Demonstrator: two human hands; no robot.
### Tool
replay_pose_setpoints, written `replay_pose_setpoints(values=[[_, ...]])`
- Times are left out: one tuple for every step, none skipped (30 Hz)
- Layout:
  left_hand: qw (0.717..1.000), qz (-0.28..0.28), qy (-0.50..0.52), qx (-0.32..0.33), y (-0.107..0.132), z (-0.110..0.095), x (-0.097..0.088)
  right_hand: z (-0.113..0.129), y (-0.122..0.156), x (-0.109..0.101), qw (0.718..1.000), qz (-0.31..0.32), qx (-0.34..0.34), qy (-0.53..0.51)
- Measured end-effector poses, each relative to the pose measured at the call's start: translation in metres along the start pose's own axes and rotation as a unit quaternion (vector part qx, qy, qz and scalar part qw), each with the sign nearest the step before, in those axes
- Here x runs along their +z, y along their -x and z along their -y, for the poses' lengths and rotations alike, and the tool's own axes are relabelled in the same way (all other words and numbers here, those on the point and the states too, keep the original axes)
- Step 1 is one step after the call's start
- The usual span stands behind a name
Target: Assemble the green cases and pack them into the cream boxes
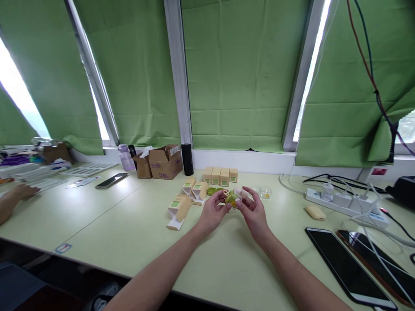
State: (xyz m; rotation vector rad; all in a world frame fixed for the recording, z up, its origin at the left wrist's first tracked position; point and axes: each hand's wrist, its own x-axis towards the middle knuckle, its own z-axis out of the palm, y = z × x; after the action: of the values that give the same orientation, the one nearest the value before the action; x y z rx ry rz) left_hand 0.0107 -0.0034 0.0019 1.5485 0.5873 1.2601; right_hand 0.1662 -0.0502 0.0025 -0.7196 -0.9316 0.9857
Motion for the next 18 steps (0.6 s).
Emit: replay_pose_setpoints(values=[[1.000, 0.006, 0.013, -0.003, 0.000, -0.001, 0.001, 0.000, 0.000, 0.001, 1.000, -0.001, -0.009, 0.011], [1.000, 0.012, 0.025, -0.007, 0.000, -0.003, 0.001, 0.001, 0.000, 0.001, 1.000, 0.001, -0.017, 0.017], [0.999, 0.015, 0.035, -0.010, 0.000, -0.005, 0.001, 0.001, 0.001, 0.002, 1.000, 0.006, -0.023, 0.021], [0.999, 0.016, 0.043, -0.013, 0.000, -0.006, 0.002, 0.002, 0.001, 0.002, 0.999, 0.011, -0.027, 0.021], [0.999, 0.014, 0.049, -0.015, 0.000, -0.007, 0.002, 0.002, 0.002, 0.003, 0.999, 0.017, -0.031, 0.021], [0.998, 0.010, 0.052, -0.017, 0.000, -0.008, 0.002, 0.003, 0.002, 0.003, 0.999, 0.022, -0.037, 0.021], [0.998, 0.007, 0.053, -0.018, 0.000, -0.008, 0.001, 0.004, 0.003, 0.002, 0.998, 0.026, -0.043, 0.023], [0.998, 0.004, 0.053, -0.018, 0.000, -0.009, 0.001, 0.005, 0.003, 0.002, 0.998, 0.029, -0.050, 0.025], [0.999, 0.000, 0.050, -0.019, 0.000, -0.008, 0.001, 0.005, 0.003, 0.001, 0.998, 0.029, -0.057, 0.027], [0.999, -0.003, 0.045, -0.018, 0.000, -0.008, 0.000, 0.006, 0.003, 0.001, 0.997, 0.025, -0.063, 0.030], [0.999, -0.006, 0.038, -0.016, 0.000, -0.008, 0.000, 0.006, 0.003, 0.000, 0.997, 0.019, -0.067, 0.032], [0.999, -0.009, 0.028, -0.013, 0.000, -0.007, 0.000, 0.006, 0.002, -0.001, 0.997, 0.008, -0.070, 0.036], [1.000, -0.013, 0.013, -0.009, 0.000, -0.007, -0.001, 0.005, 0.001, -0.002, 0.997, -0.005, -0.071, 0.041], [1.000, -0.018, -0.011, -0.004, 0.000, -0.007, -0.001, 0.004, 0.000, -0.003, 0.996, -0.021, -0.070, 0.048], [0.999, -0.024, -0.045, 0.003, 0.001, -0.008, -0.001, 0.003, -0.002, -0.004, 0.995, -0.038, -0.068, 0.057], [0.996, -0.030, -0.085, 0.012, 0.001, -0.008, -0.002, 0.001, -0.003, -0.005, 0.994, -0.055, -0.064, 0.067], [0.991, -0.034, -0.130, 0.021, 0.001, -0.009, -0.002, 0.000, -0.005, -0.007, 0.992, -0.073, -0.061, 0.078], [0.984, -0.037, -0.173, 0.029, 0.002, -0.010, -0.003, -0.002, -0.007, -0.008, 0.990, -0.090, -0.057, 0.091]])
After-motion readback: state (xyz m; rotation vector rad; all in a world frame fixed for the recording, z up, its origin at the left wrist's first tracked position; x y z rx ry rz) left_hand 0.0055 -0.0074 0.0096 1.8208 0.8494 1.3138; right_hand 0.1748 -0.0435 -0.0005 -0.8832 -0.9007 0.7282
